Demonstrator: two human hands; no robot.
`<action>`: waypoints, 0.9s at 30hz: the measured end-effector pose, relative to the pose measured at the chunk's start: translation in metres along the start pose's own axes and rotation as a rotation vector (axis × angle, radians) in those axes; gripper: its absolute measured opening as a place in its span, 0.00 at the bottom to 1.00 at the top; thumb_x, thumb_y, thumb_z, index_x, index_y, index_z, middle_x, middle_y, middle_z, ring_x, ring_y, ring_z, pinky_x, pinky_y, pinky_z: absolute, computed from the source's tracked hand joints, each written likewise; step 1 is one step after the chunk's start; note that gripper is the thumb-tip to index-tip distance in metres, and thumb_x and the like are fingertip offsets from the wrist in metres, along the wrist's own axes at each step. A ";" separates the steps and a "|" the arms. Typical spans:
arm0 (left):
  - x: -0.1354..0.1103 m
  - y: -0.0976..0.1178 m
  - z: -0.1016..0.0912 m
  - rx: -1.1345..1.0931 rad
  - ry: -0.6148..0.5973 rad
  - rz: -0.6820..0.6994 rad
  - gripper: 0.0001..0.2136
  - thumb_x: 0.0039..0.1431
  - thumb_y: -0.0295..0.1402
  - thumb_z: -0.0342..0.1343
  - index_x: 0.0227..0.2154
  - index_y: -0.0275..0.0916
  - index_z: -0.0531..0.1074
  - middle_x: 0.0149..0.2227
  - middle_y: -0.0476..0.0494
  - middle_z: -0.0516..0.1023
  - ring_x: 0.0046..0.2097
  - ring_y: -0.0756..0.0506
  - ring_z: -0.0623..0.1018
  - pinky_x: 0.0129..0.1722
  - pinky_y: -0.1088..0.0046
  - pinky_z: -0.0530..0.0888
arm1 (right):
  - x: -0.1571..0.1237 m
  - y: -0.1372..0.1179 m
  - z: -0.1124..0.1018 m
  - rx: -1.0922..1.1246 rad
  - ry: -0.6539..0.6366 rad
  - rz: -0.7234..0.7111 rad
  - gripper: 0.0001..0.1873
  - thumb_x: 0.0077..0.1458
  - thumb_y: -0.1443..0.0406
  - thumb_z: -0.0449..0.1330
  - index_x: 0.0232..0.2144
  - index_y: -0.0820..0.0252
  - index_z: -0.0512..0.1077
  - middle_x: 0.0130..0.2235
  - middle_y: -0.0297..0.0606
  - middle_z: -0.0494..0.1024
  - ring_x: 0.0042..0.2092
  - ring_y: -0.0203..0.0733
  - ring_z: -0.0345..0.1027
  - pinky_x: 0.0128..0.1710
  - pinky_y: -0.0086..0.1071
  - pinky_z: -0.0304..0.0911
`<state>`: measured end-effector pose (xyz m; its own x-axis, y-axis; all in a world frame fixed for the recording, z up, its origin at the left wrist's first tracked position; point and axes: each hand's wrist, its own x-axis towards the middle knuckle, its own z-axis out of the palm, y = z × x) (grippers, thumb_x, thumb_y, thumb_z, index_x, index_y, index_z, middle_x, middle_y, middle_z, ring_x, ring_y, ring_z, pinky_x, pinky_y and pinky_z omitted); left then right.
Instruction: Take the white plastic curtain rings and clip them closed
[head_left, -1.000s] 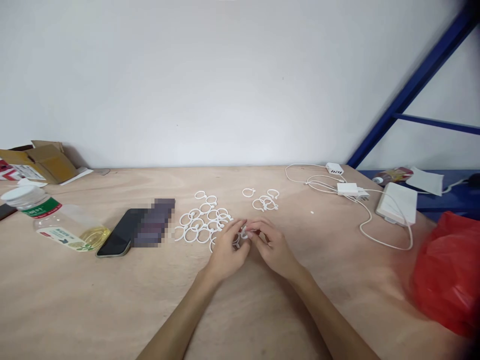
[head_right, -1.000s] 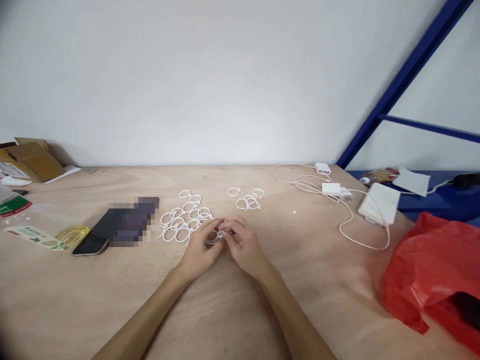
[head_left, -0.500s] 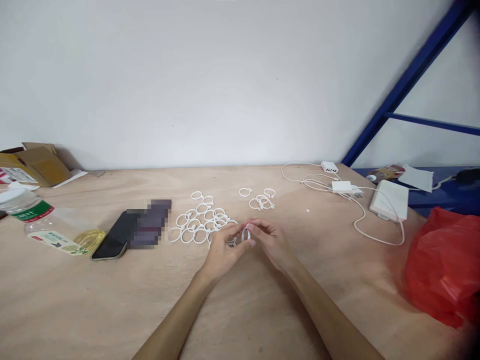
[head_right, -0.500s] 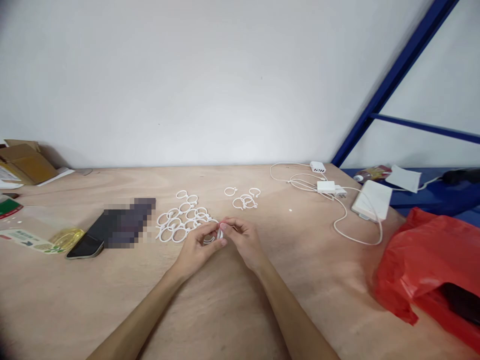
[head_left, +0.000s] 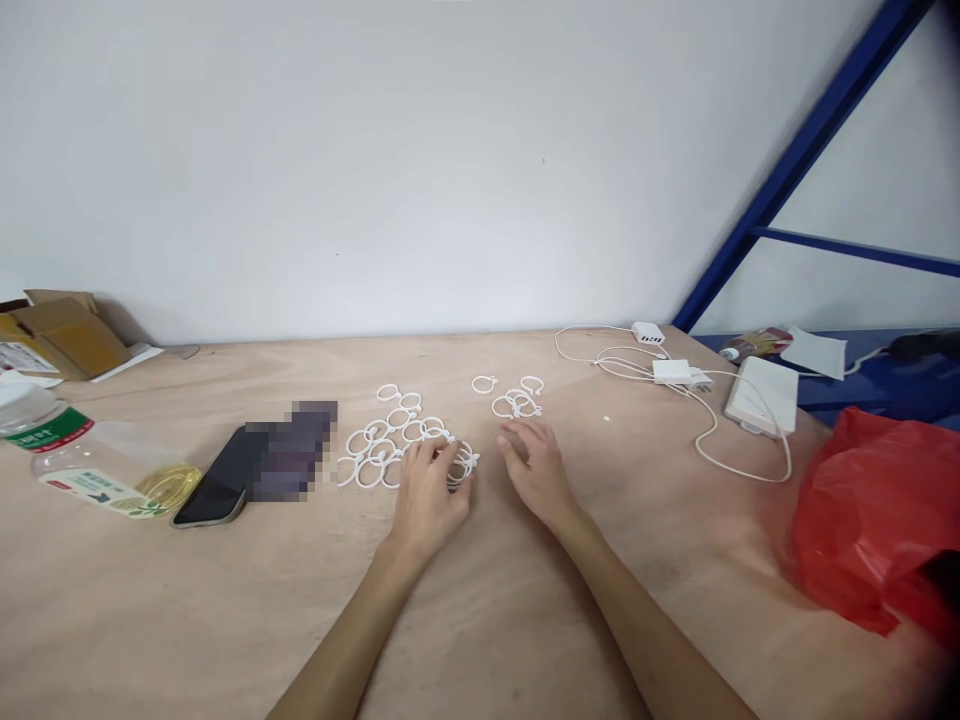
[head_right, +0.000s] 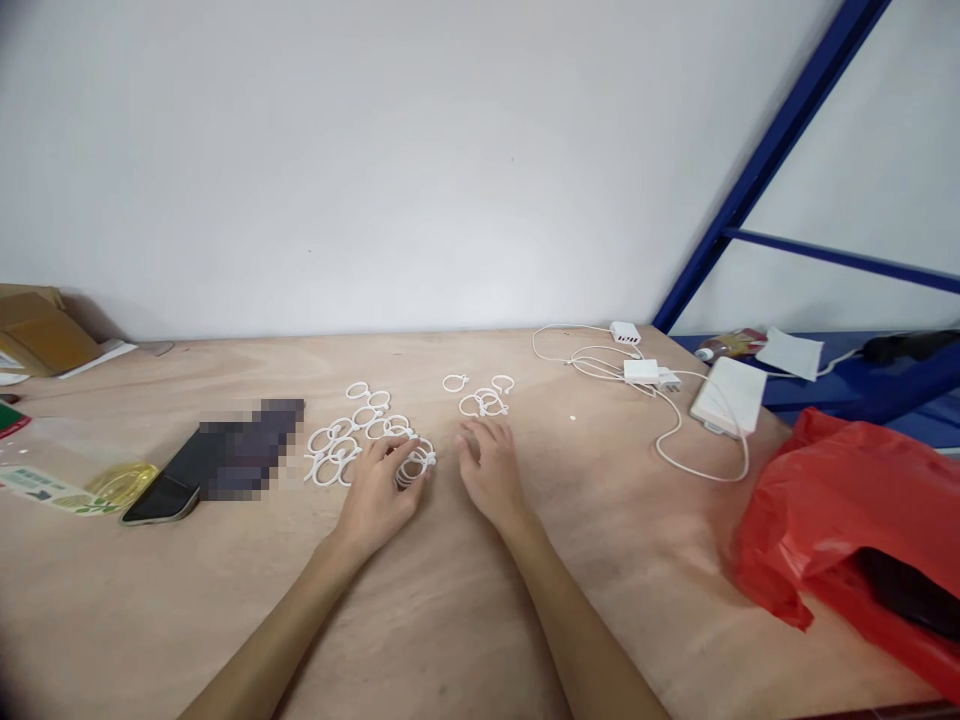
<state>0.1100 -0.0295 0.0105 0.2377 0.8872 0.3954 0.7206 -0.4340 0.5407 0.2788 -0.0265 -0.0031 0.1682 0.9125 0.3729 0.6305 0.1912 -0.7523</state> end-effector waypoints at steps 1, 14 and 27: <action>0.000 -0.001 0.000 0.063 0.015 -0.001 0.17 0.52 0.29 0.55 0.47 0.38 0.73 0.44 0.37 0.73 0.49 0.37 0.69 0.50 0.54 0.67 | 0.001 0.005 0.000 -0.156 -0.010 -0.035 0.18 0.57 0.62 0.51 0.48 0.60 0.71 0.53 0.46 0.72 0.56 0.51 0.59 0.56 0.47 0.54; -0.001 -0.001 0.004 0.053 0.088 0.028 0.18 0.53 0.29 0.54 0.48 0.41 0.71 0.47 0.40 0.71 0.50 0.38 0.68 0.51 0.55 0.67 | 0.003 0.006 0.008 -0.571 -0.142 -0.087 0.19 0.60 0.64 0.47 0.53 0.57 0.66 0.56 0.42 0.69 0.60 0.52 0.51 0.57 0.49 0.47; 0.000 -0.005 0.003 -0.027 0.096 0.073 0.19 0.54 0.30 0.53 0.50 0.40 0.69 0.49 0.39 0.71 0.53 0.39 0.68 0.54 0.56 0.65 | -0.001 -0.007 -0.002 -0.201 -0.075 -0.242 0.13 0.60 0.66 0.50 0.40 0.54 0.74 0.50 0.44 0.64 0.54 0.47 0.58 0.53 0.43 0.58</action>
<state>0.1084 -0.0262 0.0052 0.2245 0.8347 0.5029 0.6857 -0.5020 0.5270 0.2757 -0.0295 0.0025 -0.0566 0.8746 0.4815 0.7836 0.3377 -0.5214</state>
